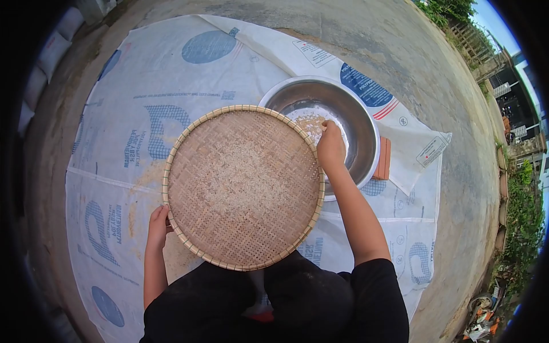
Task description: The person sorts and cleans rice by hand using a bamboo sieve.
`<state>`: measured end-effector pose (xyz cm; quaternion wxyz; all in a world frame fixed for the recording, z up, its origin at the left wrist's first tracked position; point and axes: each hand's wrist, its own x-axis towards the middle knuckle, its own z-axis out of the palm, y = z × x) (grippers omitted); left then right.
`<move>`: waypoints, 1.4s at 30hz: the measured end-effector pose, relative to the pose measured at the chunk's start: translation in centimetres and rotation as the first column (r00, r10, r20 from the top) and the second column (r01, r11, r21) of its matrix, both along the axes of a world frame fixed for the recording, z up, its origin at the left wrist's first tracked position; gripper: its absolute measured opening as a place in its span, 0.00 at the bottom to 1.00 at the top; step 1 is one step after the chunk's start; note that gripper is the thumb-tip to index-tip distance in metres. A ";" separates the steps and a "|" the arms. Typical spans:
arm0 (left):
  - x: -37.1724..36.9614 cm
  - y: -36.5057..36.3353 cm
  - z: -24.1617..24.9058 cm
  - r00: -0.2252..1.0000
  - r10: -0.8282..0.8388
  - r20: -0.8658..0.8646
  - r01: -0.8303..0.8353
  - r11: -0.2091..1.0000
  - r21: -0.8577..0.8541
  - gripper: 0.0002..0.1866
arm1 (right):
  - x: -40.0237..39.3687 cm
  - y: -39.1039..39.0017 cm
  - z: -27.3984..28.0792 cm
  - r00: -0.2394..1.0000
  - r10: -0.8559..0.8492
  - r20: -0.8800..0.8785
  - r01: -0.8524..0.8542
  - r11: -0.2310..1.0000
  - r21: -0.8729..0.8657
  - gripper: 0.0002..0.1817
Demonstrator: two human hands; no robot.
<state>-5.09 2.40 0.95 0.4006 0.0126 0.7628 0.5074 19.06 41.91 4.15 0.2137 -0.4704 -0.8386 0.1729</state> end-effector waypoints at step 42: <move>0.0 -0.2 -0.1 0.998 0.045 0.037 -0.047 0.998 0.040 0.16 | 3.3 1.2 -1.9 0.998 -0.023 -0.053 0.017 0.994 -0.107 0.13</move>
